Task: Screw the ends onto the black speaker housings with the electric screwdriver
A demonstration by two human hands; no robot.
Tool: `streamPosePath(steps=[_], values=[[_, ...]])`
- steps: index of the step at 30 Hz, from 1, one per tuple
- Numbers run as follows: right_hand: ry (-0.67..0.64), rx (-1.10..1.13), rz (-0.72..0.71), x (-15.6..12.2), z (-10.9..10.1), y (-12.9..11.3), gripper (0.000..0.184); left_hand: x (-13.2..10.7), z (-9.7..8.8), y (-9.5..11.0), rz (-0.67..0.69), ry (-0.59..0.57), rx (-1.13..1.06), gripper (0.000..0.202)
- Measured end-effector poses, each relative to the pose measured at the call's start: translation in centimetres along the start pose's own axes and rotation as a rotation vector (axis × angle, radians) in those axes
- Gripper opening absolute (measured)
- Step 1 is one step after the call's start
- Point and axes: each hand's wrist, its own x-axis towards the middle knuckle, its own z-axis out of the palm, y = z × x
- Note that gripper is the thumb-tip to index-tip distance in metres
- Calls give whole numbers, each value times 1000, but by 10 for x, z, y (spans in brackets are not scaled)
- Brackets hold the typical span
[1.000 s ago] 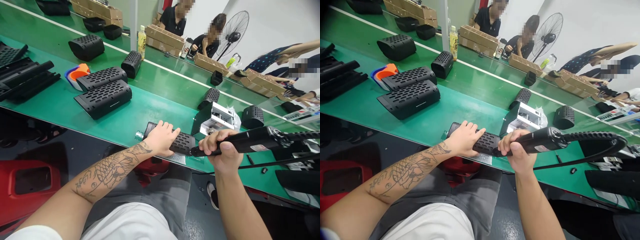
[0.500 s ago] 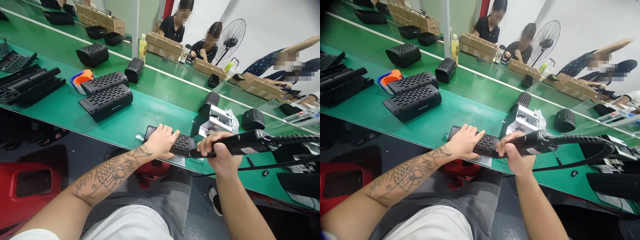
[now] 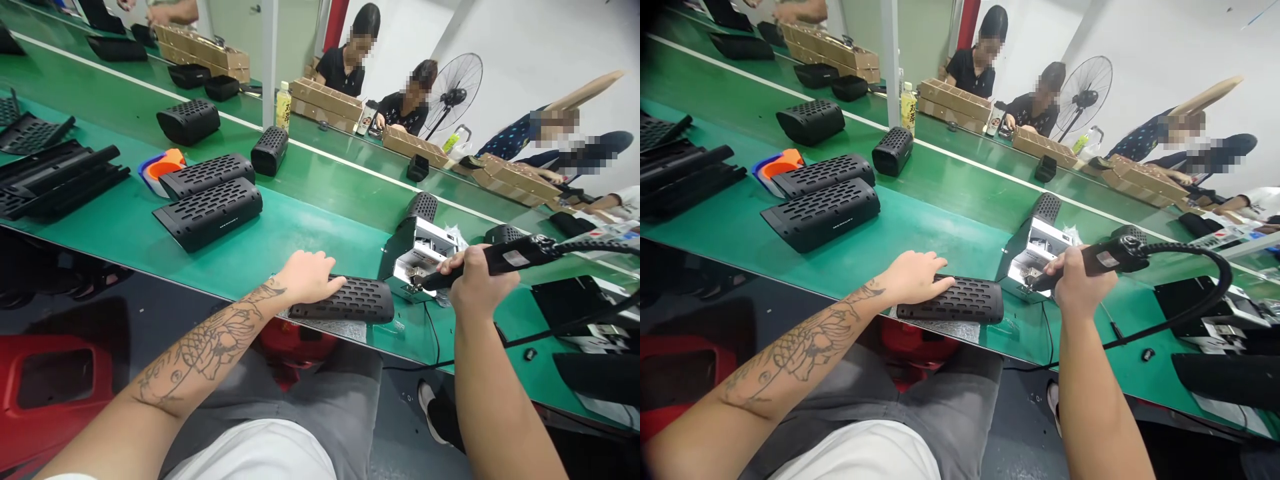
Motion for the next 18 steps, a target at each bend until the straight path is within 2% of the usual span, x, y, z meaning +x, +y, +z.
streamPosePath(steps=[3,5,7,10,13,18], values=[[12,-20,71,-12,3,-26,24,2,-1,-10,-60,-87,-102,76],[-17,2,69,-22,10,-51,20,2,1,-10,-58,-93,-119,76],[-110,82,67,-37,21,-76,16,1,2,-9,-51,-78,-116,74],[-315,230,127,-64,43,-102,22,1,2,-8,-47,-70,-117,74],[-417,291,162,-86,67,-107,24,2,3,-9,-45,-62,-121,76],[-444,299,177,-101,89,-91,25,4,6,-9,-31,-45,-140,76]])
